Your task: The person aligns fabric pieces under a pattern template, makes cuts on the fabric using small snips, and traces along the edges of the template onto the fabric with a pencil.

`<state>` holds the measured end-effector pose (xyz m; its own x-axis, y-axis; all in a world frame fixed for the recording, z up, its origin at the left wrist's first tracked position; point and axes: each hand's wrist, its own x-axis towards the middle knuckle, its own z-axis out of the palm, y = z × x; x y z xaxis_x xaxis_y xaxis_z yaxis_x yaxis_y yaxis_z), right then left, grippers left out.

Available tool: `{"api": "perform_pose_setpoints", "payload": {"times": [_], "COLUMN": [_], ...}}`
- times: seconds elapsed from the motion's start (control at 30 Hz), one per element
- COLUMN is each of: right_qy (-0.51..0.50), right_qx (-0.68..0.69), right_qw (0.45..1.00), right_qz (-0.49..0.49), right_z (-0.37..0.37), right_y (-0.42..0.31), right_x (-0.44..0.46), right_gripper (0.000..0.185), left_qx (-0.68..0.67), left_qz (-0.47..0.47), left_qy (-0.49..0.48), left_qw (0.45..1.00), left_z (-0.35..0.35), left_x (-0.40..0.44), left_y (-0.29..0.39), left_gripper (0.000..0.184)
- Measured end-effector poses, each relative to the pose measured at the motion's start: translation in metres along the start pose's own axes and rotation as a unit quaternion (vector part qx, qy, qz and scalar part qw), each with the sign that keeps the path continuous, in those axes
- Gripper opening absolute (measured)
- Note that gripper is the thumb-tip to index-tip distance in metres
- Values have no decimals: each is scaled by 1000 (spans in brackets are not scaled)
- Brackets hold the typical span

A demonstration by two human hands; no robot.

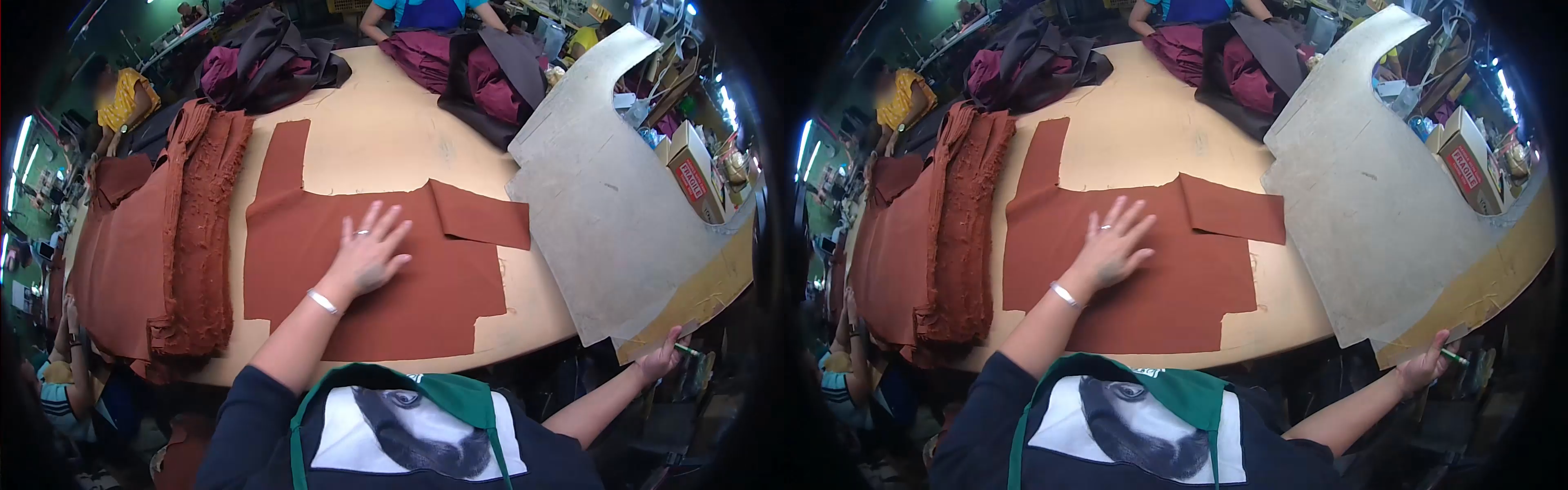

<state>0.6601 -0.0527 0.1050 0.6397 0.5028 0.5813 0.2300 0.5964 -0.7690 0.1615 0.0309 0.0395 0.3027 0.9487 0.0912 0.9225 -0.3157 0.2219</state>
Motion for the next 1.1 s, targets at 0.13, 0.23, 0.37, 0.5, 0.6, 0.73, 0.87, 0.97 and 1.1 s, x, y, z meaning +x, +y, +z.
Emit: {"api": "perform_pose_setpoints", "payload": {"times": [0.13,0.23,0.37,0.5,0.6,0.73,0.87,0.97,1.1], "right_qy": [-6,15,19,16,20,18,15,20,24], "right_qx": [-2,-16,-35,-44,-47,-40,-37,-44,-52], "right_qw": [1000,1000,999,998,998,998,999,998,997], "right_qz": [-13,-22,-28,-39,-47,-34,-29,-37,-44], "right_z": [-18,-27,-49,-52,-47,-57,-63,-56,-60], "right_y": [-9,-22,-27,-32,-35,-43,-39,-41,-41], "right_x": [-2,-10,-10,-7,-6,-12,-9,-10,-7], "right_gripper": [34,33,33,33,33,34,34,32,33], "left_qx": [-3,-36,-32,-114,-249,-616,-324,-148,-14], "left_qz": [142,160,74,79,-6,-192,-43,-49,17], "left_qy": [-31,-70,-148,-71,34,172,304,104,-88], "left_qw": [989,984,986,988,968,744,895,982,996], "left_z": [13,25,19,51,50,25,22,13,30], "left_x": [62,93,121,148,163,190,175,113,36], "left_y": [30,47,64,54,53,33,4,10,39], "left_gripper": [68,73,63,25,11,57,83,78,73]}}
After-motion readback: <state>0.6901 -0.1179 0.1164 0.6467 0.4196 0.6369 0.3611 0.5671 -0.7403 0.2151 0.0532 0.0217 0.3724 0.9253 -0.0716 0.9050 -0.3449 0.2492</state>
